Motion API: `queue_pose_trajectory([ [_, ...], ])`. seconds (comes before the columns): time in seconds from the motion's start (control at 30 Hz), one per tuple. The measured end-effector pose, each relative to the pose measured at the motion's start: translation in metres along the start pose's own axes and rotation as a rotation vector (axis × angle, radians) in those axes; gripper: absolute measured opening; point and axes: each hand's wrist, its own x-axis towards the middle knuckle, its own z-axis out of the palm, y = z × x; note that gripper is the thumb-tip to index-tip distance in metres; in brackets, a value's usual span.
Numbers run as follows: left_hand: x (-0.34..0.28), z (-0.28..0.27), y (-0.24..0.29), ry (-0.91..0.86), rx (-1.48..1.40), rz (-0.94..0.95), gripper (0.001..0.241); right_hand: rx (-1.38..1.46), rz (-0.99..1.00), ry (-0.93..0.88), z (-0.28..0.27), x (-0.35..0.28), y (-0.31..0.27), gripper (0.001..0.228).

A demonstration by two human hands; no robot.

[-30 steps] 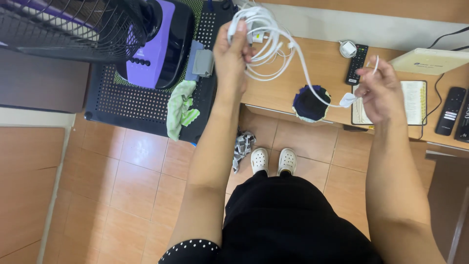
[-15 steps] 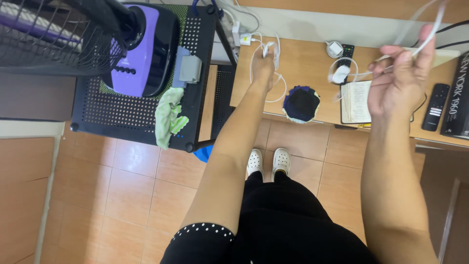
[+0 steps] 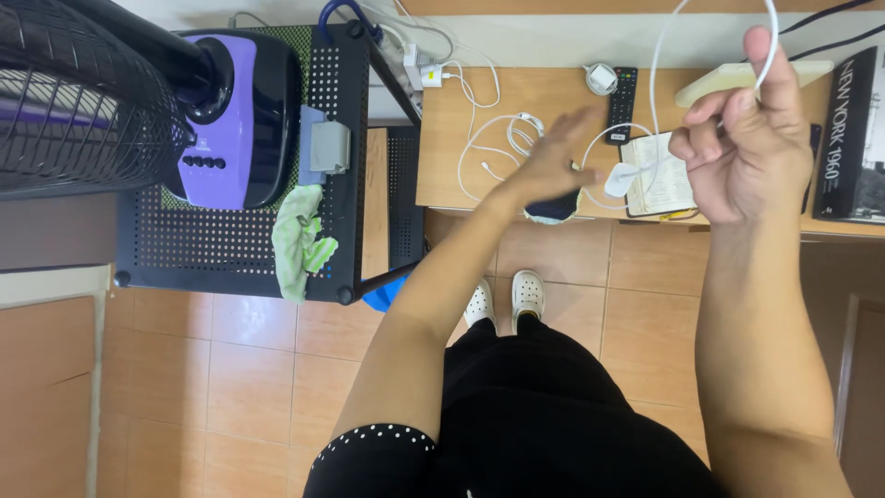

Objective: The person wraps a white charging cable around its adapter and places it on the desk. Then they wipe the desk surface and the covers of two books with a cloth.

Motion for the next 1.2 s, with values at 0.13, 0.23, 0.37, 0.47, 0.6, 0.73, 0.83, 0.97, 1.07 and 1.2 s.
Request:
queue_pose_trajectory([
  [0.13,-0.033,0.014,0.042,-0.142,0.53,-0.023,0.1,0.092,0.058,-0.012,0.031,-0.007,-0.011,0.033],
  [0.23,-0.05,0.04,0.014,-0.208,0.257,0.218,0.097,0.295,0.077,-0.05,0.037,-0.009,-0.004,0.033],
  [0.37,-0.068,0.067,0.001,-0.095,-0.085,0.113,0.064,0.296,0.086,-0.031,0.041,-0.003,0.013,0.031],
  [0.47,-0.082,0.067,0.009,-0.054,-0.325,-0.137,0.046,0.127,0.095,-0.013,0.034,0.005,0.022,0.029],
  [0.6,-0.115,0.028,0.076,0.123,-0.364,-0.343,0.054,-0.269,0.183,0.032,0.015,-0.002,0.04,0.046],
  [0.73,-0.137,0.02,0.093,0.255,0.077,-0.098,0.064,-0.345,0.449,0.096,0.041,-0.047,0.072,0.056],
  [0.83,-0.143,0.023,0.091,0.084,0.19,0.01,0.086,-0.347,0.447,0.088,0.034,-0.069,0.103,0.05],
  [0.97,-0.152,0.022,0.061,0.027,0.185,0.211,0.074,-0.273,0.418,0.165,0.033,-0.078,0.101,0.032],
  [1.07,-0.145,-0.004,0.097,0.141,0.24,0.129,0.065,-0.27,0.51,0.105,0.023,-0.087,0.096,0.028],
  [1.2,-0.124,-0.017,0.088,0.236,0.482,0.492,0.062,-0.242,0.667,-0.233,0.04,-0.098,0.083,0.029],
])
